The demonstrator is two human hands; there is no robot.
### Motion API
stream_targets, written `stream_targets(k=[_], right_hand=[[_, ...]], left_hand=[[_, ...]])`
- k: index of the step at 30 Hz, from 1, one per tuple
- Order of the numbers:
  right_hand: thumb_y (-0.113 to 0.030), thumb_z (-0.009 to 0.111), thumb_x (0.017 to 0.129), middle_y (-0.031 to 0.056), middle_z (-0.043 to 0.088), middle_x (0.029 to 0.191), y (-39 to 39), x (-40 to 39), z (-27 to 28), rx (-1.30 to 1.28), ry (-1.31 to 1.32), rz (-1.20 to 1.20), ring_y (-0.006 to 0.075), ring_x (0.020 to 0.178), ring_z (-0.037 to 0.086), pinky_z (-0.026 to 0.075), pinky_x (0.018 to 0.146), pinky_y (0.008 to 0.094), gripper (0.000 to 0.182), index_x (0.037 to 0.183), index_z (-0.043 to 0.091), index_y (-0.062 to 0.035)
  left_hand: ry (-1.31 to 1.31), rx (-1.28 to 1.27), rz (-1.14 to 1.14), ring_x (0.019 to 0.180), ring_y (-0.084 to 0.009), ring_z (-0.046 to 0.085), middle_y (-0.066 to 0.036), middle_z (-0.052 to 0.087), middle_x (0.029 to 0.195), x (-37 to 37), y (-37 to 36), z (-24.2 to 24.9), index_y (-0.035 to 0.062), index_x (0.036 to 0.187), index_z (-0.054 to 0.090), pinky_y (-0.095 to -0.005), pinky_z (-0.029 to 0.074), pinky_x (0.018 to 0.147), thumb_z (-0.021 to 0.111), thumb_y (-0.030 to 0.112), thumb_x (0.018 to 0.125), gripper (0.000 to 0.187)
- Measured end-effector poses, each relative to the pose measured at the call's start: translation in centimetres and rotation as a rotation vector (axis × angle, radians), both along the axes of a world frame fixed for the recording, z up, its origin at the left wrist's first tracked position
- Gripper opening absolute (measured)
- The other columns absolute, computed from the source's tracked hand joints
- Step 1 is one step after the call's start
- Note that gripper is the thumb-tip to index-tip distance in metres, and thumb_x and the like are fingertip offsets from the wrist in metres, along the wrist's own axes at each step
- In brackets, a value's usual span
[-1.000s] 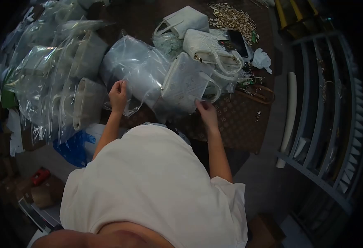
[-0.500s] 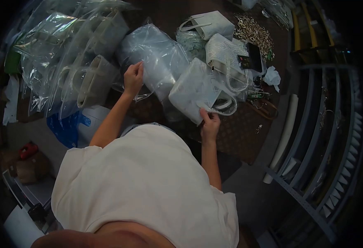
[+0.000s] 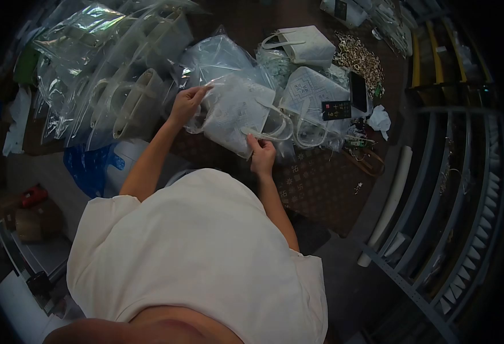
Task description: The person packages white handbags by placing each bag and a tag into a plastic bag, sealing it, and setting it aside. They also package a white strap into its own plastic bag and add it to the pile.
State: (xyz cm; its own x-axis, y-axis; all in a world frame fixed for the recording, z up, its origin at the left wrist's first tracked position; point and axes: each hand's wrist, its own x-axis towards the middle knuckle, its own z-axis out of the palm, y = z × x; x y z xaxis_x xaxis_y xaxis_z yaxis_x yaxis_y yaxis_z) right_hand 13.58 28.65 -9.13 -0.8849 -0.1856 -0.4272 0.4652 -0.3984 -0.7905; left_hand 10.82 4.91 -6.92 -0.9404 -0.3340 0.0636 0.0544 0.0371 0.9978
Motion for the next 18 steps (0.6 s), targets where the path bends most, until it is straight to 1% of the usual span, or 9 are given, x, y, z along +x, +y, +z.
stream_targets(k=[2, 3, 4, 6, 7, 9, 13, 16, 18], right_hand=[[-0.011, 0.065, 0.078, 0.0068, 0.062, 0.080, -0.9, 0.3, 0.5, 0.337, 0.038, -0.005, 0.0115, 0.068, 0.055, 0.043, 0.065, 0.0234, 0.015, 0.083, 0.060, 0.0018], [-0.011, 0.065, 0.078, 0.0068, 0.062, 0.080, -1.1, 0.2, 0.4, 0.334, 0.037, 0.006, 0.0115, 0.068, 0.055, 0.043, 0.065, 0.0234, 0.015, 0.083, 0.060, 0.0018], [-0.011, 0.064, 0.079, 0.0065, 0.062, 0.080, -1.5, -0.1, 0.2, 0.245, 0.032, -0.009, 0.0113, 0.069, 0.055, 0.043, 0.064, 0.0230, 0.014, 0.084, 0.060, 0.0018], [-0.011, 0.064, 0.080, 0.0061, 0.061, 0.081, -2.2, -1.0, 0.6, 0.157, 0.031, -0.020, 0.0112, 0.070, 0.055, 0.043, 0.063, 0.0227, 0.014, 0.084, 0.060, 0.0018], [-0.011, 0.063, 0.080, 0.0059, 0.061, 0.082, -2.7, -1.4, 1.2, 0.063, 0.006, -0.082, 0.0111, 0.070, 0.055, 0.043, 0.062, 0.0231, 0.014, 0.084, 0.060, 0.0017], [-0.011, 0.063, 0.080, 0.0056, 0.060, 0.083, -3.5, -1.7, 2.5, -0.036, -0.026, -0.128, 0.0111, 0.071, 0.055, 0.043, 0.060, 0.0235, 0.014, 0.084, 0.059, 0.0015], [-0.012, 0.063, 0.080, 0.0047, 0.059, 0.082, -4.1, -2.1, 3.7, -0.073, -0.130, -0.105, 0.0106, 0.069, 0.054, 0.042, 0.056, 0.0236, 0.014, 0.085, 0.059, 0.0005], [-0.013, 0.063, 0.081, 0.0036, 0.058, 0.080, -4.7, -2.6, 4.8, -0.081, -0.156, -0.095, 0.0096, 0.067, 0.053, 0.041, 0.054, 0.0220, 0.014, 0.086, 0.058, -0.0001], [-0.014, 0.062, 0.081, 0.0031, 0.058, 0.080, -5.1, -2.6, 4.9, -0.094, -0.150, -0.099, 0.0090, 0.067, 0.053, 0.041, 0.054, 0.0210, 0.015, 0.086, 0.058, -0.0004]], left_hand=[[-0.284, -0.274, -0.097, 0.068, -0.0091, 0.057, -0.012, 0.064, 0.076, 1.7, 1.1, 3.0, 0.0029, 0.099, 0.064, -0.0230, 0.045, 0.062, 0.057, 0.020, 0.083, 0.024], [-0.199, -0.436, -0.144, 0.063, -0.0156, 0.057, -0.012, 0.060, 0.077, 2.2, 1.5, 3.2, 0.0044, 0.103, 0.062, -0.0268, 0.046, 0.060, 0.059, 0.016, 0.079, 0.026], [-0.203, -0.438, -0.137, 0.063, -0.0156, 0.057, -0.012, 0.060, 0.077, 2.9, 1.7, 3.4, 0.0044, 0.103, 0.062, -0.0268, 0.046, 0.060, 0.059, 0.016, 0.079, 0.026], [-0.024, -0.779, 0.051, 0.068, -0.0252, 0.055, -0.013, 0.053, 0.082, 4.3, 2.3, 4.3, 0.0031, 0.107, 0.057, -0.0321, 0.047, 0.064, 0.060, 0.007, 0.073, 0.034], [-0.027, -0.779, 0.058, 0.068, -0.0252, 0.055, -0.013, 0.053, 0.082, 4.9, 2.3, 4.2, 0.0031, 0.107, 0.057, -0.0321, 0.047, 0.064, 0.060, 0.007, 0.073, 0.034], [0.132, -0.999, 0.233, 0.079, -0.0308, 0.052, -0.014, 0.048, 0.087, 6.4, 1.9, 3.1, 0.0010, 0.105, 0.051, -0.0368, 0.046, 0.069, 0.059, 0.000, 0.069, 0.037], [-0.002, -1.002, 0.333, 0.083, -0.0324, 0.050, -0.017, 0.048, 0.087, 7.9, 2.5, 0.7, 0.0018, 0.097, 0.050, -0.0367, 0.044, 0.070, 0.057, -0.003, 0.067, 0.032], [-0.151, -0.944, 0.371, 0.077, -0.0323, 0.053, -0.017, 0.052, 0.083, 7.8, 2.6, -0.1, 0.0005, 0.092, 0.049, -0.0369, 0.045, 0.067, 0.058, -0.001, 0.069, 0.025], [-0.402, -0.481, 0.199, 0.068, -0.0331, 0.056, -0.017, 0.055, 0.076, 7.7, 2.7, 0.1, -0.0002, 0.094, 0.048, -0.0371, 0.046, 0.062, 0.057, 0.001, 0.071, 0.025]])
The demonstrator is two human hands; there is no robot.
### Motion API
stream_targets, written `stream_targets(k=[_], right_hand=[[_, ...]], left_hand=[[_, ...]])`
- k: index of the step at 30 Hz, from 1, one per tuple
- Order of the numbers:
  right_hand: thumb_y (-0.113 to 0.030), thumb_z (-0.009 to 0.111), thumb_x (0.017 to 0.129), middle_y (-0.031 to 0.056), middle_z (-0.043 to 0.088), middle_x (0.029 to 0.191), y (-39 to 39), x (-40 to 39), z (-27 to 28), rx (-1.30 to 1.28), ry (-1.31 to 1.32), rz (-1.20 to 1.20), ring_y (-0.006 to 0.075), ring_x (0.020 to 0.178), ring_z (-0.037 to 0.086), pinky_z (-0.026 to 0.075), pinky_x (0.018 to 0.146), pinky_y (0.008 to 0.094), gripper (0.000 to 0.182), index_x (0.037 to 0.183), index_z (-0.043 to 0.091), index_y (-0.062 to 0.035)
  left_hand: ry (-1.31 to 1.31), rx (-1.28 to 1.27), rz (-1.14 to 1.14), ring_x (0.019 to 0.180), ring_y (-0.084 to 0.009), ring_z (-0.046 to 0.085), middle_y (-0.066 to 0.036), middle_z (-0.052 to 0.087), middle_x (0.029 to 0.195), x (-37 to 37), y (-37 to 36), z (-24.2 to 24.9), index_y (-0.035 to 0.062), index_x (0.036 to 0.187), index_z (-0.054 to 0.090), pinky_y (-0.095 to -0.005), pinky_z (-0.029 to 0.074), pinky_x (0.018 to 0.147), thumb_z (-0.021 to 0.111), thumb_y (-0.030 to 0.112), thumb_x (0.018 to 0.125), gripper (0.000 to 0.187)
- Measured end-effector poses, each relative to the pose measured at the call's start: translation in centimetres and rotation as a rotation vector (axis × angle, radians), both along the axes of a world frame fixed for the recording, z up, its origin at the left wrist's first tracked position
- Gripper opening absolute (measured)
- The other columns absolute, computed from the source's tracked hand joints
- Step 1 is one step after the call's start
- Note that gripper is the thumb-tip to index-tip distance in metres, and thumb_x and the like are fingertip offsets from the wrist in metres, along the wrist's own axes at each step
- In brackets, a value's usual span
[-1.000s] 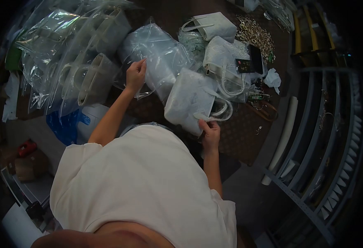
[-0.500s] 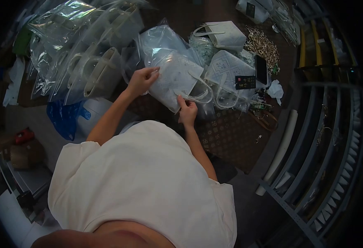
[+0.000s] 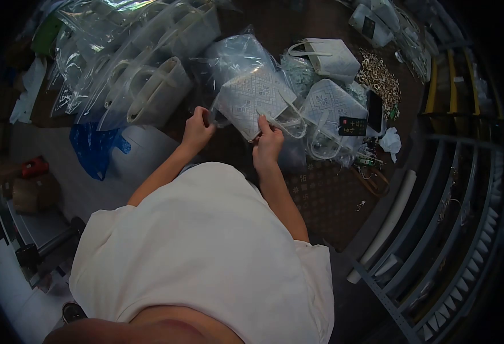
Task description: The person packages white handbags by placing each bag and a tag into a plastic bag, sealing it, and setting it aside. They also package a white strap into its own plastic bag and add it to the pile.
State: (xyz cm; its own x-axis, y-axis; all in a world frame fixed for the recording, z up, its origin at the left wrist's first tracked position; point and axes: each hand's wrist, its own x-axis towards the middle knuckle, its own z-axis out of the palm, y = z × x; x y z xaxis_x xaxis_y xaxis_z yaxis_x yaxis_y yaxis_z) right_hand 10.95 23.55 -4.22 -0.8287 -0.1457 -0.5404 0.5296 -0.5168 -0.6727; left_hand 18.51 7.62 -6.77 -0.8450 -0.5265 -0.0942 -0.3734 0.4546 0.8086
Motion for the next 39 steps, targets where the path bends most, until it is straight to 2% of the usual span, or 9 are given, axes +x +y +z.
stream_targets(k=[6, 12, 15, 18, 20, 23, 31, 35, 39], right_hand=[[-0.017, 0.061, 0.082, 0.0050, 0.058, 0.087, -0.2, 1.8, -2.6, 0.311, -0.006, 0.344, 0.0112, 0.070, 0.054, 0.044, 0.059, 0.0227, 0.022, 0.096, 0.055, -0.0014], [-0.021, 0.056, 0.086, 0.0049, 0.058, 0.099, -2.3, 2.6, -2.0, -0.340, -0.109, 0.662, 0.0146, 0.094, 0.055, 0.045, 0.080, 0.0278, 0.030, 0.108, 0.052, -0.0001], [-0.018, 0.053, 0.087, 0.0098, 0.057, 0.110, -1.0, 2.0, 4.8, 0.015, 0.060, 1.411, 0.0153, 0.097, 0.055, 0.044, 0.083, 0.0270, 0.029, 0.112, 0.055, -0.0023], [-0.013, 0.058, 0.083, 0.0136, 0.057, 0.109, 0.2, -1.2, 4.1, 0.226, 0.525, 1.132, 0.0186, 0.093, 0.057, 0.044, 0.080, 0.0255, 0.026, 0.107, 0.058, -0.0009], [-0.007, 0.062, 0.077, 0.0170, 0.057, 0.107, 0.0, -4.6, 4.0, 0.923, 0.996, 0.815, 0.0243, 0.088, 0.059, 0.046, 0.077, 0.0290, 0.032, 0.108, 0.056, 0.0003], [-0.004, 0.061, 0.074, 0.0185, 0.056, 0.105, -0.5, -7.8, -0.3, 1.079, 1.215, 0.648, 0.0292, 0.084, 0.059, 0.048, 0.074, 0.0348, 0.035, 0.107, 0.055, 0.0013], [-0.006, 0.053, 0.078, 0.0186, 0.059, 0.082, -1.9, -7.9, -3.4, 1.209, 1.278, 0.724, 0.0355, 0.076, 0.059, 0.048, 0.066, 0.0400, 0.023, 0.101, 0.056, -0.0026], [-0.003, 0.052, 0.076, 0.0180, 0.060, 0.081, 3.5, -3.2, -4.6, 1.139, 1.280, 0.943, 0.0344, 0.075, 0.059, 0.048, 0.062, 0.0383, 0.018, 0.094, 0.057, -0.0039], [-0.005, 0.056, 0.073, 0.0173, 0.058, 0.074, 6.7, 0.6, -4.8, 0.885, 1.184, 0.866, 0.0349, 0.066, 0.058, 0.046, 0.058, 0.0379, 0.018, 0.091, 0.058, -0.0029]], left_hand=[[0.336, -0.210, 0.049, 0.062, -0.0305, 0.056, -0.013, 0.056, 0.070, -1.7, -0.8, 1.1, 0.0024, 0.100, 0.051, -0.0375, 0.045, 0.058, 0.056, 0.002, 0.073, 0.027], [0.497, -0.816, -0.465, 0.071, -0.0213, 0.054, -0.007, 0.053, 0.077, -0.6, -3.0, 1.4, 0.0076, 0.100, 0.051, -0.0358, 0.042, 0.058, 0.055, 0.005, 0.075, 0.026], [0.371, -0.829, -0.243, 0.074, -0.0245, 0.054, -0.009, 0.053, 0.082, 1.6, -5.6, -1.9, 0.0054, 0.104, 0.048, -0.0369, 0.043, 0.061, 0.054, 0.006, 0.078, 0.026], [0.329, -0.423, -0.010, 0.073, -0.0280, 0.053, -0.012, 0.053, 0.082, 3.2, -5.8, -4.8, 0.0030, 0.106, 0.046, -0.0372, 0.043, 0.065, 0.054, 0.009, 0.081, 0.027], [0.280, -0.298, 0.086, 0.075, -0.0302, 0.053, -0.013, 0.054, 0.084, 3.6, -4.8, -5.5, 0.0019, 0.106, 0.046, -0.0369, 0.044, 0.068, 0.054, 0.012, 0.082, 0.028], [0.200, -0.139, 0.287, 0.079, -0.0335, 0.055, -0.016, 0.056, 0.086, 3.3, -4.4, -6.4, 0.0003, 0.104, 0.048, -0.0364, 0.044, 0.072, 0.056, 0.019, 0.082, 0.030], [0.089, 0.049, 0.350, 0.080, -0.0366, 0.058, -0.022, 0.058, 0.080, 5.3, -6.0, -9.6, 0.0002, 0.090, 0.058, -0.0381, 0.045, 0.069, 0.054, 0.015, 0.082, 0.018], [0.043, -0.194, -0.173, 0.075, -0.0349, 0.058, -0.018, 0.058, 0.079, 11.8, -4.6, -7.1, 0.0012, 0.084, 0.058, -0.0403, 0.045, 0.062, 0.054, 0.003, 0.074, 0.011], [-0.100, -0.164, -0.280, 0.074, -0.0340, 0.057, -0.018, 0.057, 0.080, 14.5, -4.9, -6.8, 0.0011, 0.082, 0.057, -0.0365, 0.046, 0.062, 0.054, 0.001, 0.073, 0.009]])
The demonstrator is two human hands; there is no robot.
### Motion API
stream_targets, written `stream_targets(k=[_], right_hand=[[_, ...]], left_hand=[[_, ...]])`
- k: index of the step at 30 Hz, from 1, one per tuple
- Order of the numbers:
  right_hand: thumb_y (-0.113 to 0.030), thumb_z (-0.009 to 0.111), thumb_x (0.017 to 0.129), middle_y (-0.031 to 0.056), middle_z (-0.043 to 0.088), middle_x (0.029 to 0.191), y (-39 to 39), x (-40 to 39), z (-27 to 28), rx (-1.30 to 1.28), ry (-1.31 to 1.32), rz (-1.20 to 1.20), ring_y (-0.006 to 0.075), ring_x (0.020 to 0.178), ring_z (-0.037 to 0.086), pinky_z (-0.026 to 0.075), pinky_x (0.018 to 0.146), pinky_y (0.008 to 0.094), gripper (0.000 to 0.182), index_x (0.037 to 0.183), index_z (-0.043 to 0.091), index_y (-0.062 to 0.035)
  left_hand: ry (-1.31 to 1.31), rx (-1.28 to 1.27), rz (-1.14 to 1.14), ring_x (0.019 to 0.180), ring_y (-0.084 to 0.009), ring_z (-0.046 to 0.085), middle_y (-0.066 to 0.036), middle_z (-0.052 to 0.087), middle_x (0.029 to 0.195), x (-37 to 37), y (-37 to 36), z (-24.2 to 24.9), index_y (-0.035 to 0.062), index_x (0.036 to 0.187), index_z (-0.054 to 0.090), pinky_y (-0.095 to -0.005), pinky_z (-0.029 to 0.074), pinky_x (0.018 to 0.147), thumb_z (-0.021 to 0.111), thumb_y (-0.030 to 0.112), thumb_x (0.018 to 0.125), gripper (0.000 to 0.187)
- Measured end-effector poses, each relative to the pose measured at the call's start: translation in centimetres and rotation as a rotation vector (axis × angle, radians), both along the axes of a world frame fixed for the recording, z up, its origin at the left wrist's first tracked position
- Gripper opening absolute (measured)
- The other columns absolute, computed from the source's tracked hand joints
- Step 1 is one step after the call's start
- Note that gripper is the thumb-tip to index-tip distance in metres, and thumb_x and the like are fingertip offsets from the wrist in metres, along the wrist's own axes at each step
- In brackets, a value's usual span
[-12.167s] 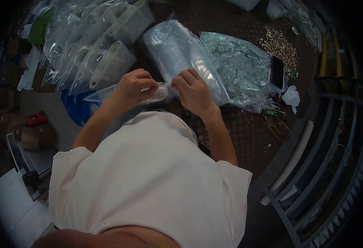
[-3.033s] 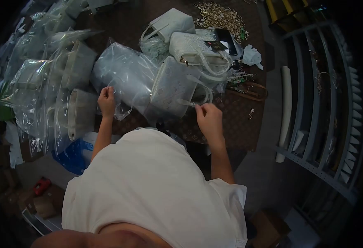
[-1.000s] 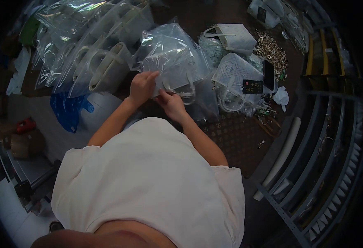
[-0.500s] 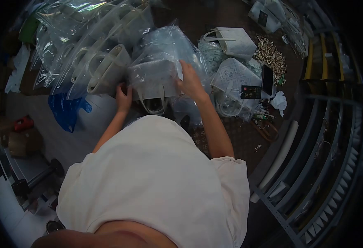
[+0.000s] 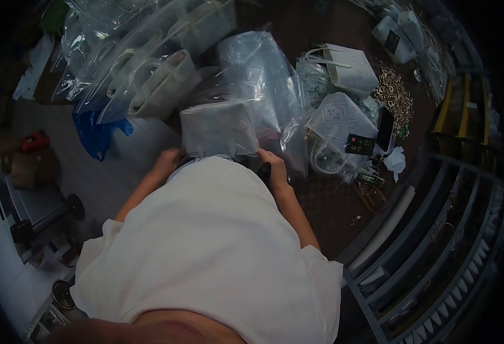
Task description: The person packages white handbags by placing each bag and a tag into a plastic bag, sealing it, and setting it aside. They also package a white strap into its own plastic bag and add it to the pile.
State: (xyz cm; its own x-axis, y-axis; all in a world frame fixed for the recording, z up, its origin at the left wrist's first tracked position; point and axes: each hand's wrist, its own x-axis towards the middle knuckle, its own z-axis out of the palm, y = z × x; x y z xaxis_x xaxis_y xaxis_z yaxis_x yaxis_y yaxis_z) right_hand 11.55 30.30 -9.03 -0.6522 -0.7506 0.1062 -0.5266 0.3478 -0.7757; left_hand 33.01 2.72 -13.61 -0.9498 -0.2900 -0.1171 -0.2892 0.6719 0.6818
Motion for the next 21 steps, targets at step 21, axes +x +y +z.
stream_targets(k=[21], right_hand=[[-0.003, 0.048, 0.077, 0.0050, 0.056, 0.056, -9.1, -8.3, 16.2, 0.155, -0.299, 0.015, 0.0087, 0.047, 0.052, 0.040, 0.044, 0.0204, 0.017, 0.087, 0.061, 0.0019]], left_hand=[[0.054, 0.573, 0.356, 0.053, -0.0060, 0.050, -0.001, 0.054, 0.061, -4.0, -6.3, 20.8, 0.0041, 0.069, 0.056, -0.0186, 0.040, 0.051, 0.056, 0.014, 0.082, 0.016]])
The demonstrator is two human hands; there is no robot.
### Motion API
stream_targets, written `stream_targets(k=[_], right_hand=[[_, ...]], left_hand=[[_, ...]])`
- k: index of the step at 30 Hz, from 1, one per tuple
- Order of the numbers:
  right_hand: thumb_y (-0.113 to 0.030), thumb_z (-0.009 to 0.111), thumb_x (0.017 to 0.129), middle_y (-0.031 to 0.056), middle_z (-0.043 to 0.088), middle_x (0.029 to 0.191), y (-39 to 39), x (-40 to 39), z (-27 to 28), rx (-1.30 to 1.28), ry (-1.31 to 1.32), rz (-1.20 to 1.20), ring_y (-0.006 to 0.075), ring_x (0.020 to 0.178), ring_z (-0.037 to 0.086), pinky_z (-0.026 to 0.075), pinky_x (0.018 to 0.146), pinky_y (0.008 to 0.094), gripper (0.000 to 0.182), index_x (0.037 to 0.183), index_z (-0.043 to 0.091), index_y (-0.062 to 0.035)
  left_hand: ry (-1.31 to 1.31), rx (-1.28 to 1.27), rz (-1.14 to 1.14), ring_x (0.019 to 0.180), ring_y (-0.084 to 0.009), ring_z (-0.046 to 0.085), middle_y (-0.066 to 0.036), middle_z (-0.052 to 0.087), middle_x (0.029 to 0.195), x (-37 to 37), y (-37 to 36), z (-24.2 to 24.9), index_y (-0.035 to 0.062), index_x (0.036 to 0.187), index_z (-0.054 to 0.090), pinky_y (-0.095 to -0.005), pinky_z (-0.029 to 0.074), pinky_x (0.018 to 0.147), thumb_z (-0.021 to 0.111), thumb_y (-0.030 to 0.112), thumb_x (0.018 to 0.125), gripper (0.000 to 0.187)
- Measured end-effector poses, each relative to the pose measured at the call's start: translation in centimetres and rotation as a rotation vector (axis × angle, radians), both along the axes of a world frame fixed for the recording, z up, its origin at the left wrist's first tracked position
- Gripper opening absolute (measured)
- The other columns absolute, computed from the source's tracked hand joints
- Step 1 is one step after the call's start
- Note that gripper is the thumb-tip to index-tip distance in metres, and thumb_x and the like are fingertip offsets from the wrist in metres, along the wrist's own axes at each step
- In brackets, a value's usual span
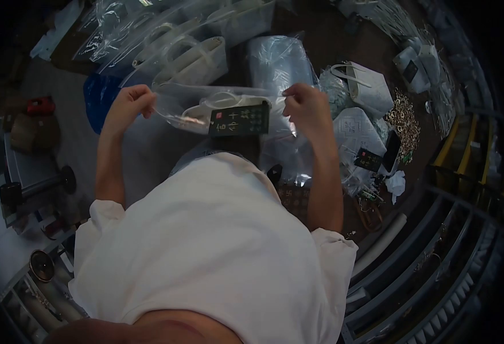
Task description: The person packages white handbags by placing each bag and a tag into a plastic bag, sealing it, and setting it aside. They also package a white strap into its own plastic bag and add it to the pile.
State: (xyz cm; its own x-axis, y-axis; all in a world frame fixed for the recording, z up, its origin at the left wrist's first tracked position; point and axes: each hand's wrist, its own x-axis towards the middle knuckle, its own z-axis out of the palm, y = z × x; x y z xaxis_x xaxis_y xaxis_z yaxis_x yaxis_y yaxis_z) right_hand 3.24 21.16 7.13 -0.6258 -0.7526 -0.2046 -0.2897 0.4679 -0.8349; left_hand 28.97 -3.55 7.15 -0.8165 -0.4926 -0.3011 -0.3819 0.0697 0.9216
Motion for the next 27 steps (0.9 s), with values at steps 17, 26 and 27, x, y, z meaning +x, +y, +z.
stream_targets(k=[17, 26, 27], right_hand=[[-0.019, 0.064, 0.074, 0.0099, 0.060, 0.084, -7.0, 4.6, -1.5, 0.186, 0.620, 0.602, 0.0291, 0.081, 0.058, 0.046, 0.069, 0.0370, 0.023, 0.091, 0.059, -0.0032], [-0.013, 0.061, 0.072, 0.0121, 0.057, 0.075, -5.5, 7.2, -3.2, 0.093, 0.501, 0.821, 0.0281, 0.077, 0.057, 0.046, 0.065, 0.0371, 0.012, 0.076, 0.059, -0.0015], [-0.012, 0.060, 0.073, 0.0120, 0.057, 0.078, -5.4, 7.5, -3.4, 0.220, 0.501, 0.917, 0.0283, 0.077, 0.057, 0.046, 0.065, 0.0371, 0.011, 0.076, 0.059, -0.0021]], left_hand=[[0.098, -0.899, -0.433, 0.097, -0.0259, 0.051, -0.010, 0.056, 0.098, -0.3, 7.5, 1.7, 0.0057, 0.100, 0.059, -0.0325, 0.043, 0.079, 0.068, 0.009, 0.068, 0.033], [0.084, -0.858, -0.605, 0.074, -0.0234, 0.055, -0.007, 0.058, 0.076, 0.2, 7.3, -0.1, 0.0042, 0.085, 0.060, -0.0340, 0.044, 0.068, 0.064, 0.005, 0.069, 0.017], [0.093, -0.819, -0.595, 0.074, -0.0237, 0.055, -0.007, 0.058, 0.077, 0.1, 7.2, 0.0, 0.0044, 0.085, 0.060, -0.0342, 0.043, 0.069, 0.064, 0.005, 0.068, 0.017]])
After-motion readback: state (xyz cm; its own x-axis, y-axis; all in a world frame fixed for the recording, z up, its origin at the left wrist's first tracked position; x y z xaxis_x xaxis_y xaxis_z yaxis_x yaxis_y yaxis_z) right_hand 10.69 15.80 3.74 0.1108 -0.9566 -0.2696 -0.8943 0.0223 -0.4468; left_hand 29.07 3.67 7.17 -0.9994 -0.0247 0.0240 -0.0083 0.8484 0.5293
